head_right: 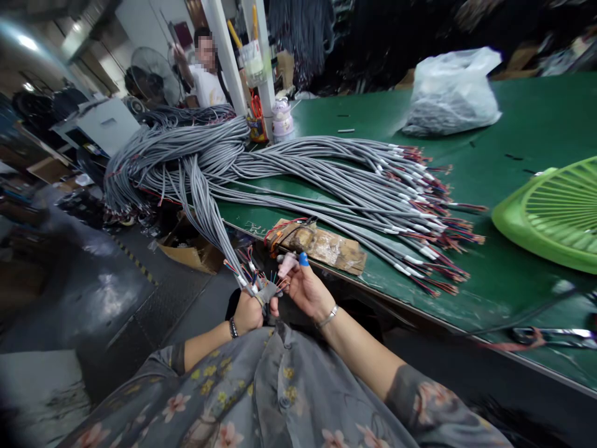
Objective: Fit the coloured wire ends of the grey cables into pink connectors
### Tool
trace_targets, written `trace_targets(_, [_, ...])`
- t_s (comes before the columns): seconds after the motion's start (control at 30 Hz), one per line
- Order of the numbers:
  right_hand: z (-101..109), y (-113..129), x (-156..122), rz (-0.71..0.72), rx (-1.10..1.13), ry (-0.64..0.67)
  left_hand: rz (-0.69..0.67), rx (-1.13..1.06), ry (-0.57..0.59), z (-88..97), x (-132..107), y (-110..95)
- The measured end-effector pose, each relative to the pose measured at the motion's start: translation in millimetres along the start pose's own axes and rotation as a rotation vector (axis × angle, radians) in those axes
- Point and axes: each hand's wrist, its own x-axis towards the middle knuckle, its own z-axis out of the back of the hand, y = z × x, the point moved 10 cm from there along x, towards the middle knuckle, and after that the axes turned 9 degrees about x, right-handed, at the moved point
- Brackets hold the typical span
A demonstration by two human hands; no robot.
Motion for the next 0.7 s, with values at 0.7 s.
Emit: trace_targets(0.7, [10,37,-6,0.385,-0.540,-0.097,-0.065,-0.055,-0.097,-1.7,3,-12])
